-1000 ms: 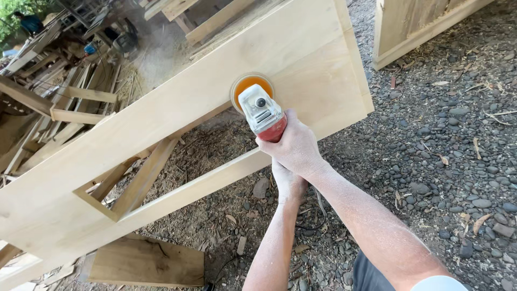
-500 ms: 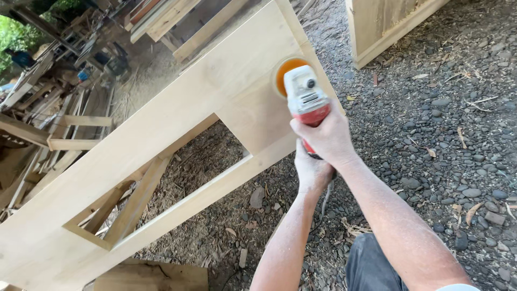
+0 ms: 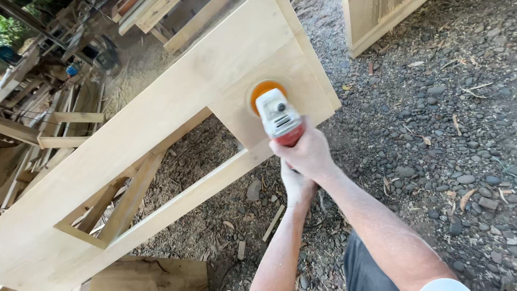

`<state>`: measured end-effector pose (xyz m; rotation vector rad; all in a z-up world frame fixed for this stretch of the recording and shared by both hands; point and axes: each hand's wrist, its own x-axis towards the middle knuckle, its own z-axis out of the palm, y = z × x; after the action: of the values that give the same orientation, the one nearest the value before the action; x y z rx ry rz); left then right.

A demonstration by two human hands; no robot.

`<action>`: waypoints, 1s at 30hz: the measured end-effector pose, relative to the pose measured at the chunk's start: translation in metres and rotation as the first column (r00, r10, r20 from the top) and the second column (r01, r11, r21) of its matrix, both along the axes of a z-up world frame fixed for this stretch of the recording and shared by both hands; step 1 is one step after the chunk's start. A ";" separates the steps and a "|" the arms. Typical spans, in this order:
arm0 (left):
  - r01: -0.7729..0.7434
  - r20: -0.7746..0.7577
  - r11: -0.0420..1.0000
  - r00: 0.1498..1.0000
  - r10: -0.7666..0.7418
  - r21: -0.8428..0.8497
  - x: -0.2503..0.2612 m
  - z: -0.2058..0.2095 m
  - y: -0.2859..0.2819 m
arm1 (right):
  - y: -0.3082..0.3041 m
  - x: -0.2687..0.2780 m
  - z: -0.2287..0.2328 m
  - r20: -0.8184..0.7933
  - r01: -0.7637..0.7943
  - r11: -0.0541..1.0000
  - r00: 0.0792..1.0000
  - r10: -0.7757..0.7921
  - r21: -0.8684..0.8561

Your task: The person uses a power sander to smooth the edges and surface of a large wooden frame, moving the tool along the sides and across the flat surfaces by hand.

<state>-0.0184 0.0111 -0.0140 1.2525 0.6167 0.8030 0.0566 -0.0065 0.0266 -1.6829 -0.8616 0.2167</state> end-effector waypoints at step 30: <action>-0.005 0.174 0.985 0.984 0.036 -0.171 -0.021 -0.058 -0.005 | -0.011 -0.042 -0.014 -0.006 -0.092 0.992 0.996 0.091 -0.086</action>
<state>-0.0395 0.0063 -0.0718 1.0092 0.5429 0.8505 0.0143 -0.0173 0.0127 -1.7244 -0.9406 0.3221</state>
